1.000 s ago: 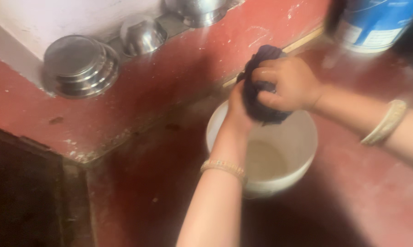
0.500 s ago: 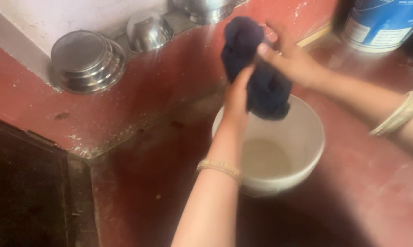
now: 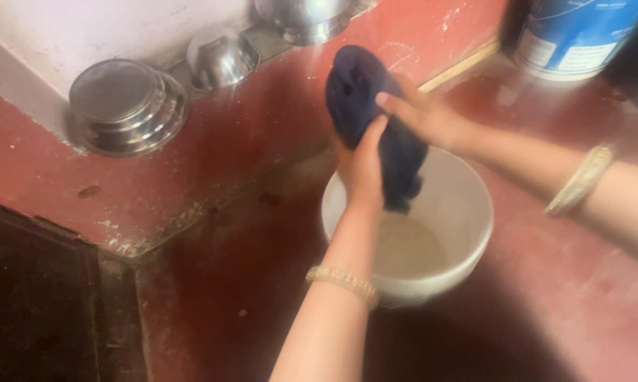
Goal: The person wrings a cloth in a bucket, scrubs the floor by hand, and rinses the cloth in the bucket.
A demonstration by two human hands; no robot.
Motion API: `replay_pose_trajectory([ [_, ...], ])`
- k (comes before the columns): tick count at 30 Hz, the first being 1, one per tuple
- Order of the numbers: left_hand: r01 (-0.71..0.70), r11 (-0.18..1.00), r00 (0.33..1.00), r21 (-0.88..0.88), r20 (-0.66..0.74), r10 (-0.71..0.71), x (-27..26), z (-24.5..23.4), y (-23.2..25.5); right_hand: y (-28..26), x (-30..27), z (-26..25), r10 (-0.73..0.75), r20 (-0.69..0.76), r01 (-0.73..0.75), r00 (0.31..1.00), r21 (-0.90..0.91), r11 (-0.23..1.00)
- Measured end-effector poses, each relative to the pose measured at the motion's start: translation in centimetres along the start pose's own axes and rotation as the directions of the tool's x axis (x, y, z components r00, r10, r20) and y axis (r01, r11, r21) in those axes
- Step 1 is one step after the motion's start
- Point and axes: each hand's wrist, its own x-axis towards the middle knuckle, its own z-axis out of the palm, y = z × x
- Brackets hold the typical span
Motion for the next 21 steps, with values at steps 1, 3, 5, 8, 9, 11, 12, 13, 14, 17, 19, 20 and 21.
replay_pose_trajectory([
  [1, 0.003, 0.993, 0.995, 0.115, -0.1, 0.008, -0.3, -0.2, 0.0, 0.6, 0.0, 0.0, 0.006, 0.075, -0.008, 0.997, 0.021, 1.0],
  [3, -0.057, 0.996, 0.992, 0.073, -0.112, 0.065, -0.7, -0.9, -0.1, 2.1, 0.2, 0.3, 0.048, 0.086, -0.047, 0.995, -0.016, 0.999],
  [5, -0.123, 0.992, 0.985, 0.032, -0.118, 0.126, -0.3, -1.2, -0.3, 4.3, 0.6, 0.0, 0.086, 0.088, -0.081, 0.992, -0.054, 0.995],
  [8, -0.094, 0.962, 0.993, -0.258, -0.09, 0.073, 0.3, -1.7, -0.2, 8.7, 0.6, -0.5, 0.188, 0.055, -0.169, 0.981, -0.247, 0.954],
  [9, -0.079, 0.961, 0.995, -0.265, -0.083, 0.059, 0.4, -1.9, 0.1, 10.3, 0.3, -0.7, 0.098, 0.08, -0.042, 0.992, -0.522, 0.852],
  [11, -0.066, 0.96, 0.996, -0.271, -0.075, 0.048, 0.5, -2.0, 0.8, 13.3, -0.3, -1.1, 0.019, 0.134, 0.088, 0.991, -0.745, 0.661],
  [12, -0.066, 0.953, 0.997, -0.297, -0.057, 0.051, 0.4, -1.9, 1.1, 14.4, -0.7, -1.2, 0.173, 0.137, -0.016, 0.975, -0.74, 0.673],
  [13, -0.064, 0.944, 0.998, -0.324, -0.04, 0.054, 0.4, -1.8, 1.3, 15.2, -1.0, -1.2, 0.323, 0.141, -0.12, 0.936, -0.734, 0.668],
  [14, -0.065, 0.944, 0.998, -0.323, -0.04, 0.055, 0.5, -1.6, 1.5, 15.6, -1.1, -1.2, 0.322, 0.141, -0.12, 0.936, -0.734, 0.669],
  [17, -0.086, 0.951, 0.996, -0.299, -0.056, 0.072, 0.7, -0.7, 1.6, 15.4, -1.5, -1.1, 0.515, 0.165, -0.211, 0.841, -0.776, 0.594],
  [19, -0.061, 0.95, 0.997, -0.307, -0.059, 0.045, 1.0, 0.0, 1.4, 14.8, -2.1, -1.5, 0.416, 0.144, -0.184, 0.898, -0.735, 0.652],
  [20, -0.058, 0.95, 0.997, -0.307, -0.058, 0.042, 1.0, 0.3, 1.1, 14.5, -2.3, -1.8, 0.419, 0.143, -0.187, 0.896, -0.735, 0.652],
  [21, -0.063, 0.951, 0.997, -0.304, -0.054, 0.048, 1.1, 0.7, 0.9, 14.4, -2.3, -2.1, 0.508, 0.061, -0.29, 0.859, -0.76, 0.582],
])
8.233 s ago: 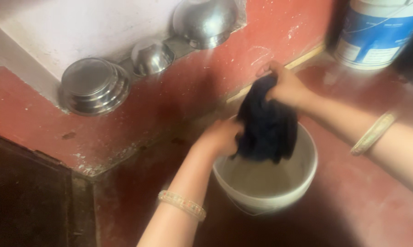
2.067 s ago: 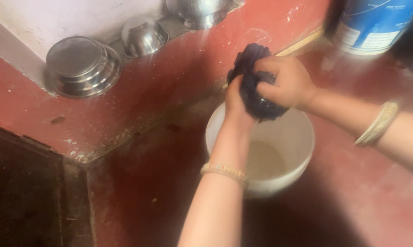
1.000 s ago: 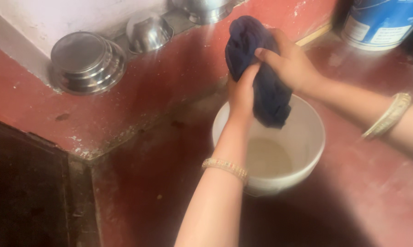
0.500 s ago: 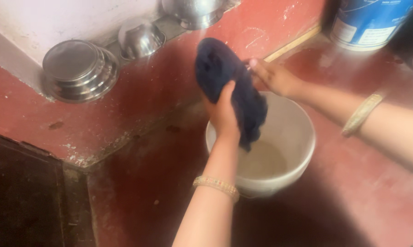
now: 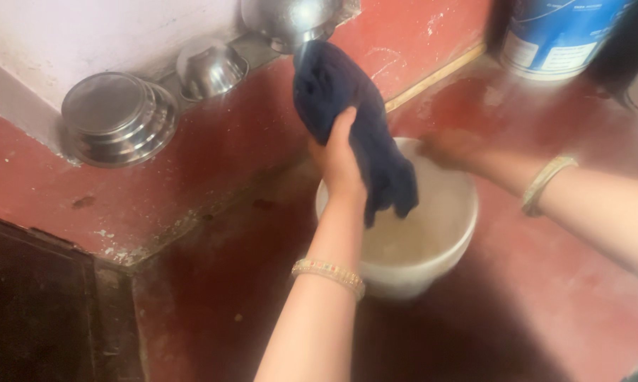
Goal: The person wrings a cloth in a bucket, scrubs the floor by hand, and rinses the cloth in the bucket.
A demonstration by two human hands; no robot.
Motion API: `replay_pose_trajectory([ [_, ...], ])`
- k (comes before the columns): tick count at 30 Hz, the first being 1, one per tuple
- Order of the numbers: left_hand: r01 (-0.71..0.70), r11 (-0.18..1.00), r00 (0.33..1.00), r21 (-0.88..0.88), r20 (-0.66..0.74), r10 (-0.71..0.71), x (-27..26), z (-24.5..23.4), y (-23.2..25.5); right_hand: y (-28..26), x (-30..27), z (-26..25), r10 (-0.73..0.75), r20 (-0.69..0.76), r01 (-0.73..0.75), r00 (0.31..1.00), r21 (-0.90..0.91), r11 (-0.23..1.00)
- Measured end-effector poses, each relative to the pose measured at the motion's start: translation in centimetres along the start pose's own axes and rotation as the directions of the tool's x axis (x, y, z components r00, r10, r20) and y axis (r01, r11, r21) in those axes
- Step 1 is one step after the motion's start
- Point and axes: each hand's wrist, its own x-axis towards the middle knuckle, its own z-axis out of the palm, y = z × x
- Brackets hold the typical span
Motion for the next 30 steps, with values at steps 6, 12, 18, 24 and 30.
replay_pose_trajectory([
  [6, -0.021, 0.999, 0.999, 0.049, 0.045, 0.019, 0.0, 2.6, -2.2, 6.2, 0.1, -1.2, 0.196, -0.06, -0.194, 0.979, 0.032, 0.981],
  [12, -0.012, 0.996, 0.995, 0.086, 0.102, 0.004, -0.3, 5.6, -4.4, 12.4, 0.8, -2.2, 0.374, -0.443, -0.228, 0.815, 0.348, 0.909],
  [18, 0.008, 0.998, 0.991, 0.069, 0.132, -0.017, -0.3, 8.1, -5.7, 16.7, -1.7, -3.5, 0.495, -0.555, -0.234, 0.668, 0.475, 0.848],
  [24, -0.027, 0.999, 0.982, -0.036, 0.187, 0.033, 0.6, 9.6, -6.0, 20.7, -3.7, -4.6, 0.53, -0.492, -0.27, 0.691, 0.504, 0.821],
  [30, -0.013, 0.999, 0.991, -0.047, 0.132, 0.019, 1.3, 9.7, -4.7, 21.2, -5.1, -5.6, 0.491, -0.454, -0.227, 0.743, 0.52, 0.823],
])
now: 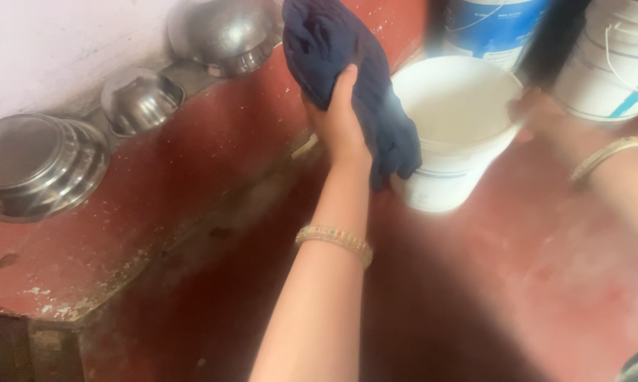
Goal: The person wrings a cloth in a bucket, scrubs the floor by hand, and rinses the cloth in the bucket.
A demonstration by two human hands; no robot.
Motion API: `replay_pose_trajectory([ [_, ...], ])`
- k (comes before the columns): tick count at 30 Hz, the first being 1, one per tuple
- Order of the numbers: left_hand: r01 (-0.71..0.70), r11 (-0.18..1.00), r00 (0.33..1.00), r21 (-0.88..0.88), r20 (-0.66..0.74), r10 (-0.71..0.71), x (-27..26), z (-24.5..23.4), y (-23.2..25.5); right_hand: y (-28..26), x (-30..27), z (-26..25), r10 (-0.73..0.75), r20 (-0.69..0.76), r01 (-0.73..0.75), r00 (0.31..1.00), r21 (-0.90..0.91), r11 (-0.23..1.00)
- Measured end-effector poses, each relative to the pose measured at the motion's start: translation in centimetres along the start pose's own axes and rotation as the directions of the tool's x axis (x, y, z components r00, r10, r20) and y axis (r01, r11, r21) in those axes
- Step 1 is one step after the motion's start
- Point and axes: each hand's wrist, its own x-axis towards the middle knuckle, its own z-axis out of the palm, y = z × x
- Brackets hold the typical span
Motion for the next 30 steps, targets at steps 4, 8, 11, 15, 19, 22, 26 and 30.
replay_pose_trajectory([
  [4, -0.015, 1.0, 0.999, -0.026, -0.041, 0.014, 0.8, -1.2, 1.6, -6.5, 0.5, -0.7, -0.212, -0.032, 0.214, 0.977, 0.179, 0.96],
  [8, -0.095, 0.995, 0.995, 0.01, 0.001, 0.095, 1.7, -3.7, 4.5, -18.6, -2.1, -0.9, -0.5, 0.078, 0.405, 0.863, 0.486, 0.775],
  [11, -0.135, 0.99, 0.989, 0.034, 0.07, 0.132, 2.1, -5.8, 7.1, -26.7, -6.8, -1.9, -0.608, 0.304, 0.266, 0.733, 0.694, 0.669],
  [15, -0.209, 0.927, 0.944, 0.312, 0.31, 0.109, 1.5, -9.3, 10.1, -33.7, -12.2, 1.0, -0.68, 0.428, 0.133, 0.595, 0.783, 0.608],
  [19, -0.136, 0.875, 0.934, 0.465, 0.355, -0.044, 1.2, -13.7, 11.0, -33.8, -13.2, 7.7, -0.543, 0.381, 0.231, 0.748, 0.618, 0.751],
  [22, -0.021, 0.818, 0.966, 0.574, 0.222, -0.131, 1.9, -18.0, 10.0, -32.2, -12.5, 13.4, -0.566, 0.377, 0.228, 0.733, 0.648, 0.727],
  [26, -0.02, 0.548, 0.99, 0.836, 0.094, -0.108, 3.1, -23.7, 7.6, -30.4, -12.3, 18.5, -0.448, 0.483, 0.174, 0.752, 0.509, 0.843],
  [30, -0.039, 0.271, 0.984, 0.962, 0.084, -0.156, 3.6, -27.9, 7.1, -28.2, -12.5, 21.9, -0.452, 0.516, 0.224, 0.727, 0.444, 0.868],
])
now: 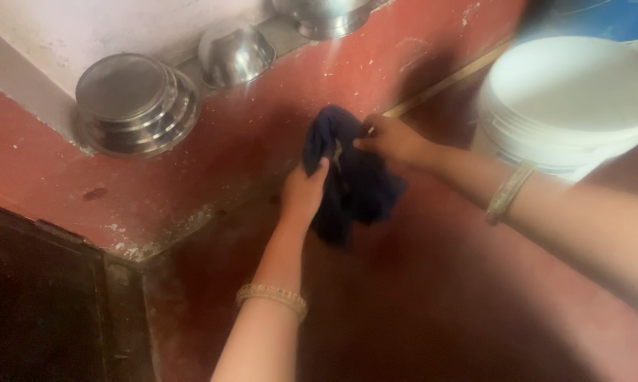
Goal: The person wrings a cloth in a bucket, scrubs the floor by hand, and rinses the cloth in the bucket.
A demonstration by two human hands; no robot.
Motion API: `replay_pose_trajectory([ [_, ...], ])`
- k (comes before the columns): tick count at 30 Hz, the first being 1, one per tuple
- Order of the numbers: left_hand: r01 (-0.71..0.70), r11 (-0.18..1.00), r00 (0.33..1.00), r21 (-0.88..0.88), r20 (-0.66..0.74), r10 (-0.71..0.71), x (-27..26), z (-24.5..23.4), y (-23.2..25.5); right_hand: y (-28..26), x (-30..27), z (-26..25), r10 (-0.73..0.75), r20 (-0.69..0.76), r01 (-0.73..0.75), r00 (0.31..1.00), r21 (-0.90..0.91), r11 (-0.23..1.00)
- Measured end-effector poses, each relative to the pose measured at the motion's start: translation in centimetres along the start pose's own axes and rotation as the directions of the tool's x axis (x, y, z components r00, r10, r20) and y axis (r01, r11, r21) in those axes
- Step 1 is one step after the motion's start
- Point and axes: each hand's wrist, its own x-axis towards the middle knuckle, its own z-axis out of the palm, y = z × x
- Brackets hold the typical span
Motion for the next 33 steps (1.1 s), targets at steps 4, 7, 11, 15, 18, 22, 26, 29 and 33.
replay_pose_trajectory([
  [4, 0.091, 0.989, 0.992, 0.119, 0.074, -0.1, 0.3, -0.2, -2.5, 1.9, 0.8, 1.7, -0.082, 0.117, 0.093, 0.99, -0.094, 0.991],
  [7, 0.293, 0.948, 0.948, -0.121, 0.162, -0.272, 0.7, 1.2, -6.0, 3.0, 0.8, 4.1, -0.103, 0.241, 0.151, 0.965, -0.189, 0.97],
  [11, 0.306, 0.949, 0.952, -0.075, 0.058, -0.302, 0.0, 4.8, -13.2, 6.2, 0.4, 7.3, -0.09, 0.428, 0.257, 0.899, -0.352, 0.9],
  [15, 0.203, 0.89, 0.963, 0.408, 0.079, -0.256, -4.6, 6.8, -15.8, 10.7, -3.3, 11.4, -0.014, 0.554, 0.294, 0.832, -0.419, 0.859],
  [18, 0.173, 0.785, 0.951, 0.594, 0.106, -0.29, -8.5, 8.5, -13.3, 13.3, -5.8, 13.2, 0.026, 0.609, 0.3, 0.793, -0.427, 0.853],
  [22, 0.105, 0.846, 0.97, 0.523, 0.135, -0.203, -10.3, 11.8, -10.5, 15.7, -8.5, 15.4, 0.074, 0.659, 0.281, 0.748, -0.416, 0.865],
  [26, 0.206, 0.793, 0.924, 0.574, 0.154, -0.351, -10.1, 13.6, -8.9, 17.2, -8.9, 15.8, 0.109, 0.662, 0.247, 0.741, -0.419, 0.874],
  [29, 0.167, 0.801, 0.955, 0.574, 0.108, -0.277, -10.2, 13.4, -8.5, 17.7, -9.2, 16.1, 0.121, 0.647, 0.22, 0.753, -0.421, 0.88],
  [33, 0.089, 0.731, 0.951, 0.677, 0.16, -0.265, -9.6, 11.4, -9.7, 17.2, -8.2, 17.3, 0.067, 0.63, 0.243, 0.774, -0.392, 0.887],
])
